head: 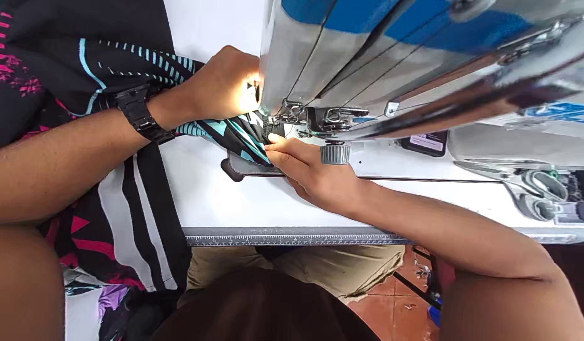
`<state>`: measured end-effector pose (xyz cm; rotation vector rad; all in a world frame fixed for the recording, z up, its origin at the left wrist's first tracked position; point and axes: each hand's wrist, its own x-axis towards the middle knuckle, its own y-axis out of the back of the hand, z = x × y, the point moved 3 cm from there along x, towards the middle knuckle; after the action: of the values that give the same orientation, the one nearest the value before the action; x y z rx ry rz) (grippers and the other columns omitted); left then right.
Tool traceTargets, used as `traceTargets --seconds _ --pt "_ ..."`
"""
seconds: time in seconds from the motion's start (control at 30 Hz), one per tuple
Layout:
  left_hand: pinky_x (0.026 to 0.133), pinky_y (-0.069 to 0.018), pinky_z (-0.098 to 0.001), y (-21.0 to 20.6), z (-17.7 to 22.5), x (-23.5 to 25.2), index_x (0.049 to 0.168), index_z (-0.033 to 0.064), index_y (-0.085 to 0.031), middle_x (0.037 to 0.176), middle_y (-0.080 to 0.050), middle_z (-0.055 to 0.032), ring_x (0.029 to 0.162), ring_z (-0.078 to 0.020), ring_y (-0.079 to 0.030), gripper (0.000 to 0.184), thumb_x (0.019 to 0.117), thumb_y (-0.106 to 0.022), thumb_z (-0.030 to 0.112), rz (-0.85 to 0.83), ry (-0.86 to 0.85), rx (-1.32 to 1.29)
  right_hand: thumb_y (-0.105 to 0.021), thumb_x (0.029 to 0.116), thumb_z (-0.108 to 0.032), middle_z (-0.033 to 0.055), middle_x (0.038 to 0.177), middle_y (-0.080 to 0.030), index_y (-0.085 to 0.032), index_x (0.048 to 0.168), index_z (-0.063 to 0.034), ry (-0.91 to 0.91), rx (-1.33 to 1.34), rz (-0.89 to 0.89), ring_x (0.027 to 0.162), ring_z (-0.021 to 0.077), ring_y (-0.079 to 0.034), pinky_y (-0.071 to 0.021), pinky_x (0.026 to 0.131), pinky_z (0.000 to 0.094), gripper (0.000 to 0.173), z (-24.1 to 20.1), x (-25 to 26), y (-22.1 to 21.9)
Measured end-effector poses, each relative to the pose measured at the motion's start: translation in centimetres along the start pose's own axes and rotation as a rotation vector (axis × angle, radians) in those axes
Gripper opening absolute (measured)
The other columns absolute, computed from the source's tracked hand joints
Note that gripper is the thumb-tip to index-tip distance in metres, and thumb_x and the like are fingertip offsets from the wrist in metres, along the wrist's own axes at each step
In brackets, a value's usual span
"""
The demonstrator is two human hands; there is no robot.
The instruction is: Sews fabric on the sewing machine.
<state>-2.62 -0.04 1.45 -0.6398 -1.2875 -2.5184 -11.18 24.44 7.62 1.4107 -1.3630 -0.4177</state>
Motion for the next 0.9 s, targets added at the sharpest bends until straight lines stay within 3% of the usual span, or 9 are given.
traceTargets --seconds 0.1,0.3,0.4,0.43,0.47,0.57,0.63,0.8,0.9 --pt "0.065 -0.0509 -0.0219 -0.1 -0.1 0.1 0.095 0.0141 -0.069 0.085 -0.067 0.0045 0.078 -0.0021 -0.063 0.010 0.0871 -0.068 0.020 -0.011 0.004 -0.004 -0.054 0.1026 -0.005 0.0136 0.113 -0.076 -0.074 0.115 -0.0047 0.004 0.010 -0.008 0.109 0.0268 -0.073 -0.0604 0.085 0.0367 0.023 0.2 0.0 0.1" --pt "0.063 -0.0498 -0.0231 -0.2 0.2 0.1 0.091 0.0136 -0.068 0.082 -0.065 0.0041 0.075 -0.0036 -0.062 0.009 0.0874 -0.067 0.022 0.052 -0.024 0.053 -0.054 0.1003 -0.004 0.0124 0.108 -0.076 -0.075 0.110 -0.0065 -0.011 -0.042 0.024 0.102 0.0256 -0.074 -0.0603 0.074 0.0366 0.023 0.2 0.1 0.1" --pt "0.065 -0.0494 -0.0218 2.1 5.9 1.6 0.084 0.0023 -0.068 0.078 -0.066 -0.0068 0.073 -0.0086 -0.063 0.006 0.0828 -0.068 0.008 0.091 0.006 0.063 -0.054 0.0998 -0.005 0.0115 0.111 -0.077 -0.077 0.106 -0.0058 -0.015 -0.014 0.040 0.106 0.0253 -0.074 -0.0607 0.080 0.0388 0.023 0.6 0.1 0.1" --pt "0.076 -0.0493 -0.0269 4.0 10.1 2.6 0.090 -0.0055 -0.069 0.087 -0.069 -0.0150 0.082 -0.0143 -0.063 0.009 0.0859 -0.068 0.002 -0.074 0.217 0.091 -0.055 0.0995 -0.006 0.0112 0.112 -0.077 -0.077 0.105 -0.0056 -0.010 0.006 0.047 0.107 0.0253 -0.074 -0.0604 0.083 0.0393 0.023 0.8 0.1 0.1" --pt "0.079 -0.0497 -0.0277 4.5 12.2 2.8 0.092 -0.0074 -0.069 0.089 -0.070 -0.0176 0.085 -0.0164 -0.064 0.011 0.0857 -0.069 0.002 -0.073 0.297 0.109 -0.056 0.0997 -0.008 0.0109 0.112 -0.077 -0.078 0.105 -0.0057 -0.005 0.033 0.048 0.108 0.0254 -0.073 -0.0595 0.086 0.0397 0.023 0.9 0.1 0.0" --pt "0.089 -0.0513 -0.0362 4.4 12.1 0.2 0.103 0.0001 -0.069 0.099 -0.068 -0.0136 0.100 -0.0200 -0.065 0.022 0.0961 -0.057 0.017 -0.013 0.371 0.117 -0.060 0.1018 -0.024 0.0122 0.117 -0.072 -0.076 0.107 -0.0040 -0.068 0.212 0.004 0.113 0.0257 -0.065 -0.0515 0.098 0.0422 0.027 1.4 0.2 0.3" --pt "0.094 -0.0526 -0.0445 4.3 13.1 -2.2 0.117 -0.0026 -0.065 0.111 -0.066 -0.0194 0.106 -0.0279 -0.065 0.031 0.1036 -0.045 0.017 0.000 0.419 0.160 -0.058 0.1033 -0.031 0.0107 0.119 -0.071 -0.076 0.107 -0.0046 -0.186 0.313 -0.028 0.118 0.0233 -0.063 -0.0480 0.103 0.0437 0.032 1.2 0.5 0.6" --pt "0.084 -0.0576 -0.0435 3.4 14.9 -4.5 0.121 -0.0032 -0.061 0.112 -0.067 -0.0195 0.099 -0.0282 -0.068 0.031 0.0998 -0.050 0.017 0.023 0.362 0.228 -0.048 0.1068 -0.034 0.0132 0.100 -0.067 -0.071 0.108 -0.0018 -0.319 0.141 -0.051 0.105 0.0296 -0.064 -0.0490 0.094 0.0501 0.039 -1.4 3.0 0.1" --pt "0.090 -0.0563 -0.0414 3.8 14.2 -4.5 0.122 -0.0038 -0.060 0.113 -0.067 -0.0197 0.103 -0.0270 -0.067 0.031 0.0993 -0.052 0.016 0.028 0.284 0.197 -0.058 0.1031 -0.025 0.0087 0.088 -0.068 -0.072 0.099 -0.0014 -0.321 0.336 0.059 0.087 0.0170 -0.066 -0.0543 0.081 0.0366 0.028 -1.3 3.6 0.0"
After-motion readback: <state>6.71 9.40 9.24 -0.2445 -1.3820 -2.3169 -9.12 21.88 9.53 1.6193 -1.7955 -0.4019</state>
